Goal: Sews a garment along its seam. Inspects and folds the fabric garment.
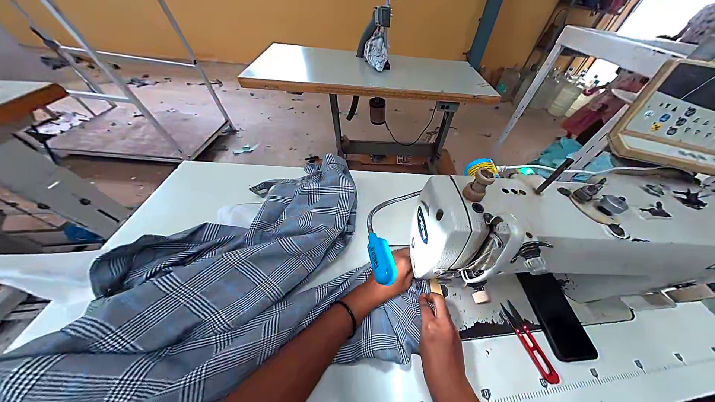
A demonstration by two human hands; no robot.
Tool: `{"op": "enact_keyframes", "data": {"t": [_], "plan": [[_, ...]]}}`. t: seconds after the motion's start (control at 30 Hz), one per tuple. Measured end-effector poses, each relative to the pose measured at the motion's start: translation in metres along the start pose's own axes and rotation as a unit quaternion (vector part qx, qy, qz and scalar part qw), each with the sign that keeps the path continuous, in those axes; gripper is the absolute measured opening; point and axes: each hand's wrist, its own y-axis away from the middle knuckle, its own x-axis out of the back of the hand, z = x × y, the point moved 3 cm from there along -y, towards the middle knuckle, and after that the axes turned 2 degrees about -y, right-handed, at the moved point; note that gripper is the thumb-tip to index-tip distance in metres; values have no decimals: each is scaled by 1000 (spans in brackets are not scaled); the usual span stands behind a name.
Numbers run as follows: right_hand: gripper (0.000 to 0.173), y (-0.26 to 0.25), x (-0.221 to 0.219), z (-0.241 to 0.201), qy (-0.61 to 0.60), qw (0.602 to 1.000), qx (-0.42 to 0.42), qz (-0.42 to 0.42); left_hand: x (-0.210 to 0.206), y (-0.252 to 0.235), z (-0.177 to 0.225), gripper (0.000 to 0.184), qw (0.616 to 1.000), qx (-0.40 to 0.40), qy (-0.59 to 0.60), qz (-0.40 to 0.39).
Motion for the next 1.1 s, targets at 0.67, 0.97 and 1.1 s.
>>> {"op": "enact_keyframes", "data": {"t": [0.67,0.97,1.1], "plan": [[17,8,20,18,-191,976,-100,-30,48,50,63,69,912,94,-225,-331],[20,28,60,11,-265,945,-169,-89,16,86,102,14,981,-179,6,-73],[28,22,76,20,-292,931,-188,-110,-1,104,118,23,991,-116,-6,69]]}}
